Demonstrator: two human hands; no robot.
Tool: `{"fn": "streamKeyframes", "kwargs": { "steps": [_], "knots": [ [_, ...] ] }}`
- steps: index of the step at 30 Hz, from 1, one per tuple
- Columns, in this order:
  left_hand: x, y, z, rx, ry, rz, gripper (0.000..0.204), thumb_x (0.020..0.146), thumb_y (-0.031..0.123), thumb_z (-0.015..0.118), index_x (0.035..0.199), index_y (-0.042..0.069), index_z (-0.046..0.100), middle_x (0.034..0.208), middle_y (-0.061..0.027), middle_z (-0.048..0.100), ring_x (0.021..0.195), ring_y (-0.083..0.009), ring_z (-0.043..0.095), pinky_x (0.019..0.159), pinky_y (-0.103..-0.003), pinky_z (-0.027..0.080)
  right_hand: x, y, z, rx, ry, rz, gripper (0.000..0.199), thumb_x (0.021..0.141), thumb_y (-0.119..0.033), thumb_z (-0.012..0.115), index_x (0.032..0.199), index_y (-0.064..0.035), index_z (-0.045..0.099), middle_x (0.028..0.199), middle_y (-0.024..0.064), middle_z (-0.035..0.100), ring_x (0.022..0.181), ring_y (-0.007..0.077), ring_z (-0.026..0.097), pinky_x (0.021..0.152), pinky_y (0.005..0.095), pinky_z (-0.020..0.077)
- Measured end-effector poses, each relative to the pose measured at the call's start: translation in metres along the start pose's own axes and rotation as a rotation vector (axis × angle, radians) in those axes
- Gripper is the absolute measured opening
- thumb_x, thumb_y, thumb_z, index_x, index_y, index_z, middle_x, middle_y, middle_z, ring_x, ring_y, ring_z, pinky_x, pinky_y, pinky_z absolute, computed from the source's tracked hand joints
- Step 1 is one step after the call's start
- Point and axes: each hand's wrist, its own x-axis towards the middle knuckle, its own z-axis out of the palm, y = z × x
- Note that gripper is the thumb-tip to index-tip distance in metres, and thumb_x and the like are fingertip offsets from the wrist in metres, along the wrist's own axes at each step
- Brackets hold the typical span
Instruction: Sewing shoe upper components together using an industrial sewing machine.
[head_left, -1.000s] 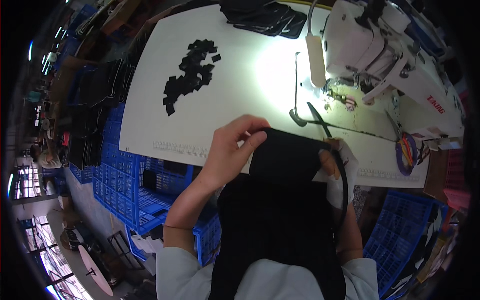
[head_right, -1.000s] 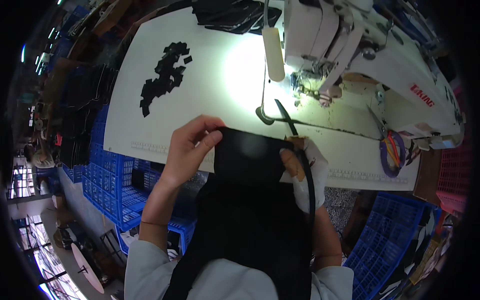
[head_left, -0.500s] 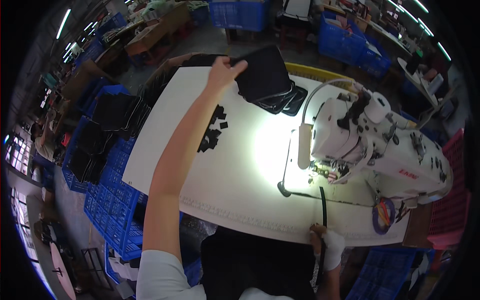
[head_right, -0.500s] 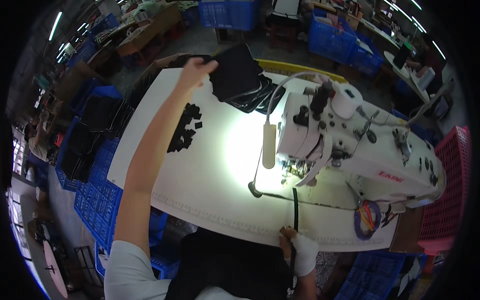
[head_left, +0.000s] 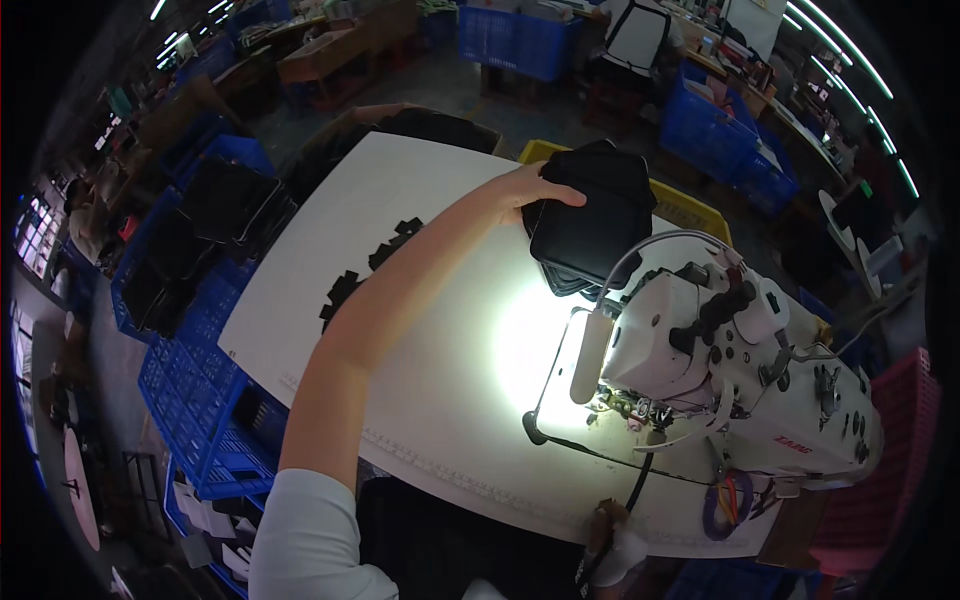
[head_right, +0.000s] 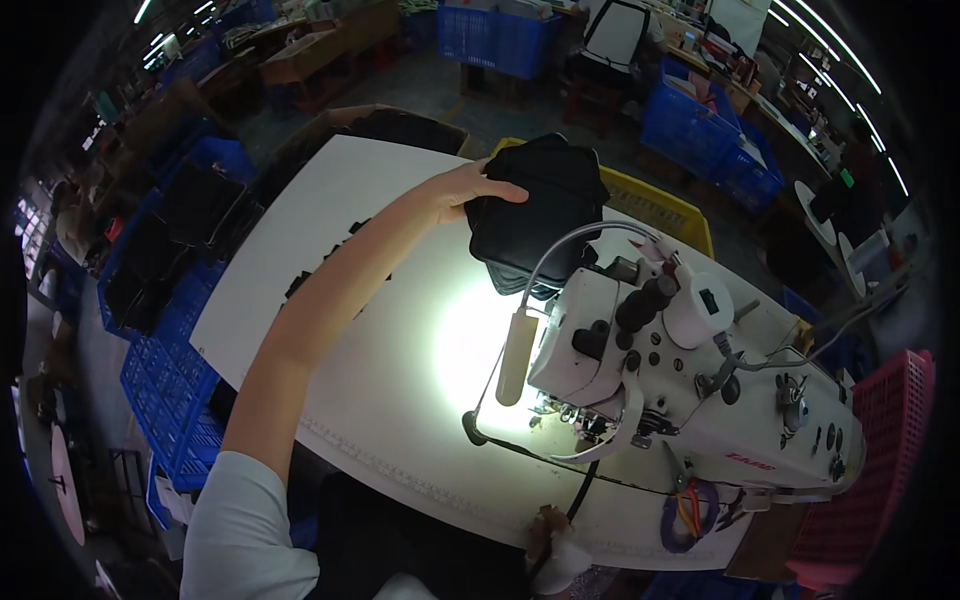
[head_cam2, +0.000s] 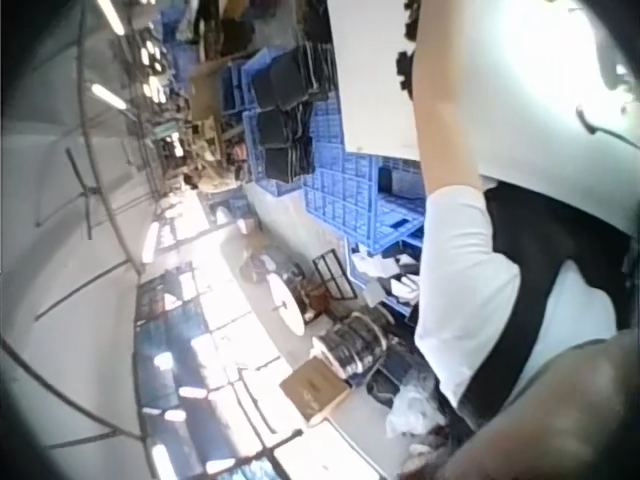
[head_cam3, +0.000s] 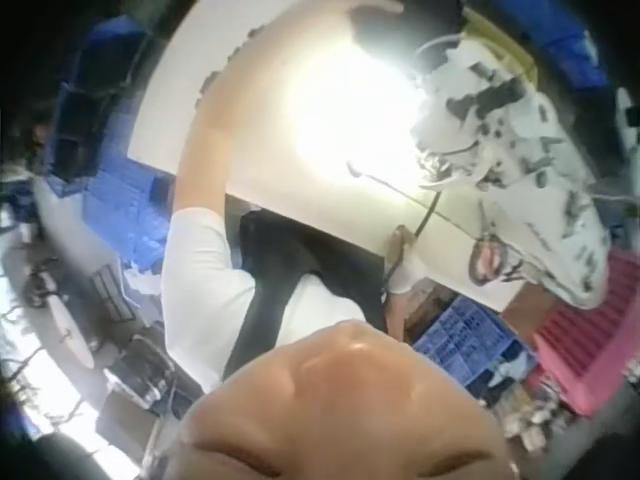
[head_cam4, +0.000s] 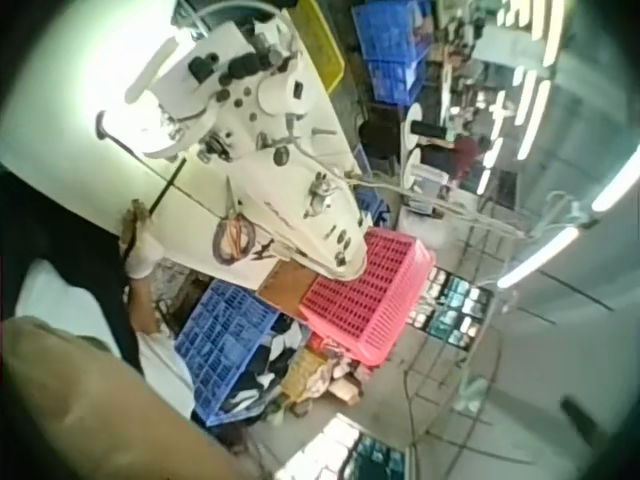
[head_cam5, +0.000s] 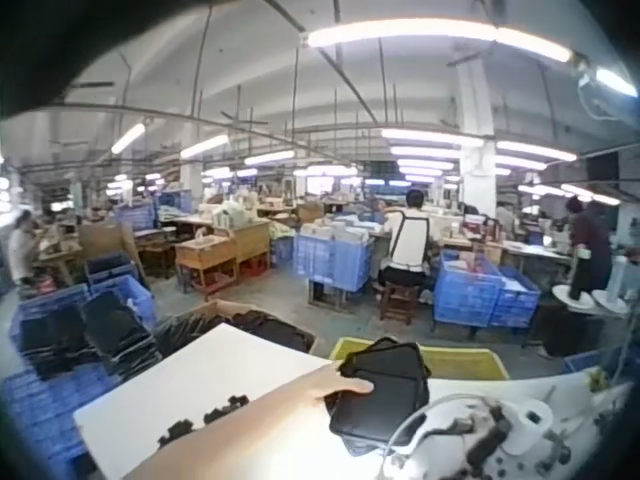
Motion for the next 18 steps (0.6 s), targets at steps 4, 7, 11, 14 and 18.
{"fn": "streamKeyframes", "kwargs": {
  "steps": [4,7,11,14,18],
  "knots": [
    [0.010,-0.004,0.015,0.202,0.024,-0.159,0.078,0.069,0.012,0.088,0.138,0.001,0.053,0.137,-0.0189,0.059,0.127,-0.0355,0.054,0.112,-0.042,0.038,-0.001,-0.010,-0.001,0.347,-0.226,0.156,0.026,0.091,-0.011,0.052,0.098,0.0084,0.068,0.078,0.0152,0.066,0.060,0.0183,0.058,0.062,0.0254,0.0464],
    [0.018,-0.008,0.015,0.228,0.001,-0.157,0.076,0.068,0.013,0.088,0.136,0.002,0.056,0.137,-0.0179,0.059,0.128,-0.0362,0.053,0.112,-0.043,0.037,-0.003,-0.015,0.010,-0.310,-0.113,-0.219,0.030,0.093,-0.012,0.048,0.101,0.0096,0.067,0.080,0.0154,0.066,0.068,0.0200,0.061,0.066,0.0261,0.0483],
    [0.019,-0.013,0.012,0.161,-0.090,-0.141,0.072,0.064,0.014,0.089,0.131,0.003,0.062,0.132,-0.0191,0.062,0.127,-0.0364,0.051,0.109,-0.044,0.040,-0.005,-0.020,0.022,-0.793,-0.013,-0.585,0.031,0.095,-0.011,0.045,0.104,0.0102,0.065,0.083,0.0154,0.067,0.076,0.0210,0.063,0.071,0.0272,0.0496],
    [0.009,-0.018,0.012,0.178,-0.157,0.056,0.068,0.063,0.014,0.088,0.125,0.003,0.063,0.124,-0.0177,0.065,0.121,-0.0352,0.053,0.108,-0.043,0.041,-0.004,-0.022,0.021,-0.361,-0.148,-0.446,0.027,0.097,-0.009,0.047,0.108,0.0095,0.064,0.088,0.0152,0.067,0.079,0.0202,0.063,0.073,0.0280,0.0496],
    [-0.008,-0.026,0.002,-0.014,0.031,-0.040,0.064,0.065,0.011,0.086,0.125,0.001,0.063,0.125,-0.0175,0.064,0.121,-0.0351,0.054,0.108,-0.042,0.041,0.002,-0.020,0.010,0.439,-0.444,0.164,0.024,0.101,-0.025,0.050,0.093,-0.0069,0.063,0.069,0.0075,0.062,0.052,0.0188,0.053,0.046,0.0350,0.0444]
  ]
}}
